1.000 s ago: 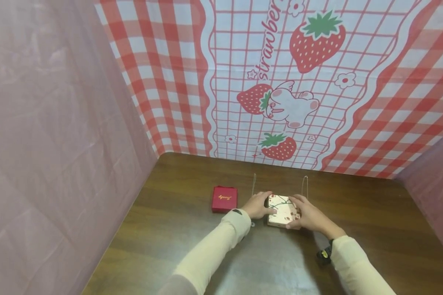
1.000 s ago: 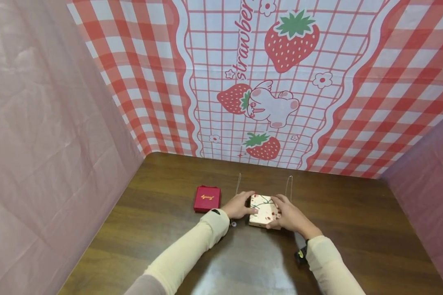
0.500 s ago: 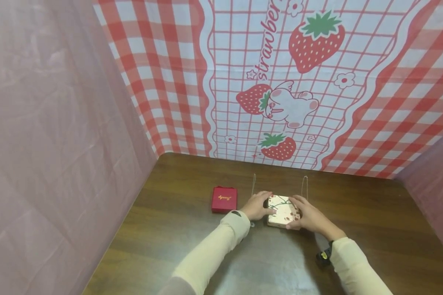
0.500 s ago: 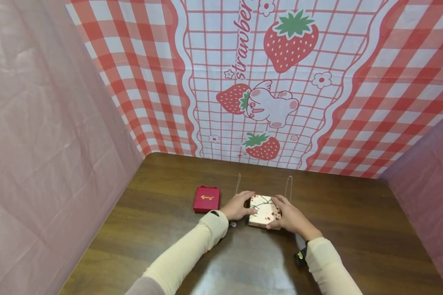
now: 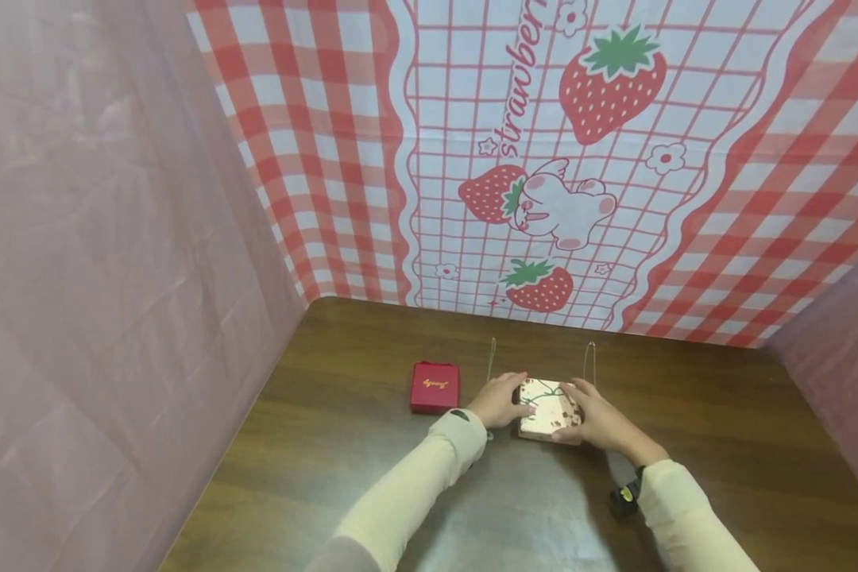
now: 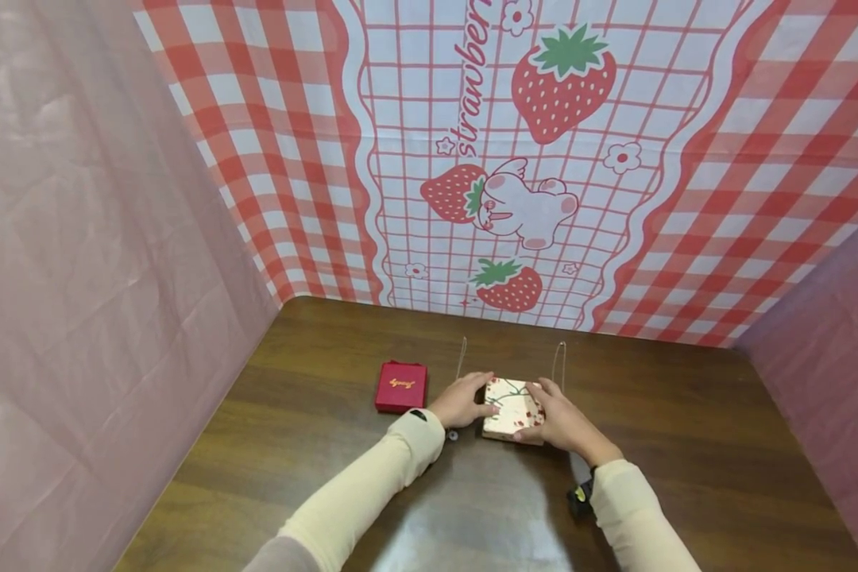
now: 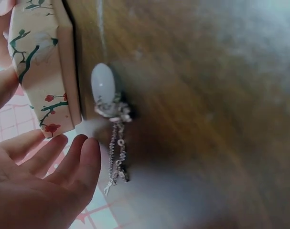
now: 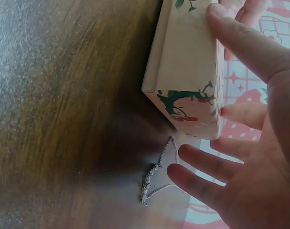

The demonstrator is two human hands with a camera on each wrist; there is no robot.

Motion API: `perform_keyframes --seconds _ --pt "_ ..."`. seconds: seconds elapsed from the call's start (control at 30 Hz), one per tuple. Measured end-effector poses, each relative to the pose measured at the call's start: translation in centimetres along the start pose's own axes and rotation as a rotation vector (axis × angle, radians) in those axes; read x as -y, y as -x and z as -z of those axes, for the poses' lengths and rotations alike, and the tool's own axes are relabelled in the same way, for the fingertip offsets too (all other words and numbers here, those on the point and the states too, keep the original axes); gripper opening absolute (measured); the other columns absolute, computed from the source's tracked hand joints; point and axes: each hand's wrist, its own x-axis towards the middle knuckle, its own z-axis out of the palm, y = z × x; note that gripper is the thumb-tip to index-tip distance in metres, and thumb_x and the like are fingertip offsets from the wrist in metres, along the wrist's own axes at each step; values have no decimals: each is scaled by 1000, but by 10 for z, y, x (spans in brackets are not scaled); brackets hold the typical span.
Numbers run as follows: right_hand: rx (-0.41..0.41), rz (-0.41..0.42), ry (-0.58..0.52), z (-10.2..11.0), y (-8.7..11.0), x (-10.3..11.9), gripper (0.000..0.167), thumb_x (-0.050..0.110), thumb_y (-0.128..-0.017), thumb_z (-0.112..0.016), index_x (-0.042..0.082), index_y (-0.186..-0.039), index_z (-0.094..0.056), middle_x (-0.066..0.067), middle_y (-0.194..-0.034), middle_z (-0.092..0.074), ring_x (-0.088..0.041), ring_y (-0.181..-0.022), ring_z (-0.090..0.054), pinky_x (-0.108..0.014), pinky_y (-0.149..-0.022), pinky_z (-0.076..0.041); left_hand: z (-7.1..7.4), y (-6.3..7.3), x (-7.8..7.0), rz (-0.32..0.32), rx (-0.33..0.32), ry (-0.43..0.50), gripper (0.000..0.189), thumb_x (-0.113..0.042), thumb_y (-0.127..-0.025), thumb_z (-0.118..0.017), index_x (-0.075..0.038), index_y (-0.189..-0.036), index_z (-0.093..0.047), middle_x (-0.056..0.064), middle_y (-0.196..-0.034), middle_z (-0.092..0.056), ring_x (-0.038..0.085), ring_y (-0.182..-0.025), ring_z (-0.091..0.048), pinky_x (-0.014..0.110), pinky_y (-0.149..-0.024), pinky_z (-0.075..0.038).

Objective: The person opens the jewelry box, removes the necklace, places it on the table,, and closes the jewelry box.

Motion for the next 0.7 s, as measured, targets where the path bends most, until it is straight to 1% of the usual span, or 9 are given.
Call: perform_keyframes --seconds 0.13,0.23,0.4,0.53,0.63,0.7 --pt "-19 -4 0 -1 1 1 92 45 -76 -79 -7 -141 -41 -40 -145 -28 -60 -126 -40 -69 -96 -40 0 3 0 17 -17 40 67 -37 -92 -65 -12 -149 -39 7 -151 -45 25 -139 -43 36 -115 -35" --pt "-46 -11 -12 -2 1 2 87 46 -79 -77 -6 -140 -44 -41 -144 -30 -59 -125 -41 -69 -98 -39 3 5 0 18 -31 71 65 -38 -92 -65 -13 -148 -42 7 -149 -47 24 -137 -45 37 -114 -37" --pt "-84 -10 2 2 1 3 83 46 -82 -74 -8 -138 -45 -40 -142 -34 -57 -124 -44 -68 -98 -39 13 9 -5 -3 -56 91 61 -36 -92 -65 -13 -145 -45 7 -145 -50 23 -132 -48 36 -111 -40" --pt "-109 -16 25 5 2 5 77 44 -88 -68 -9 -139 -44 -39 -142 -35 -55 -125 -44 -68 -98 -39 21 13 -10 1 -73 98 60 -36 -93 -64 -13 -145 -45 7 -145 -49 23 -132 -48 36 -110 -41" --pt "-119 -32 22 6 2 8 73 44 -92 -63 -7 -140 -42 -38 -142 -35 -55 -125 -44 -69 -98 -39 27 16 -12 7 -88 96 59 -36 -93 -64 -14 -144 -46 7 -146 -48 24 -133 -47 37 -111 -40" --pt "-125 -47 12 6 2 11 73 45 -93 -62 -5 -142 -42 -37 -143 -35 -55 -125 -44 -69 -97 -39 31 20 -13 12 -101 97 58 -36 -92 -65 -15 -144 -47 7 -147 -47 24 -134 -47 38 -111 -40"
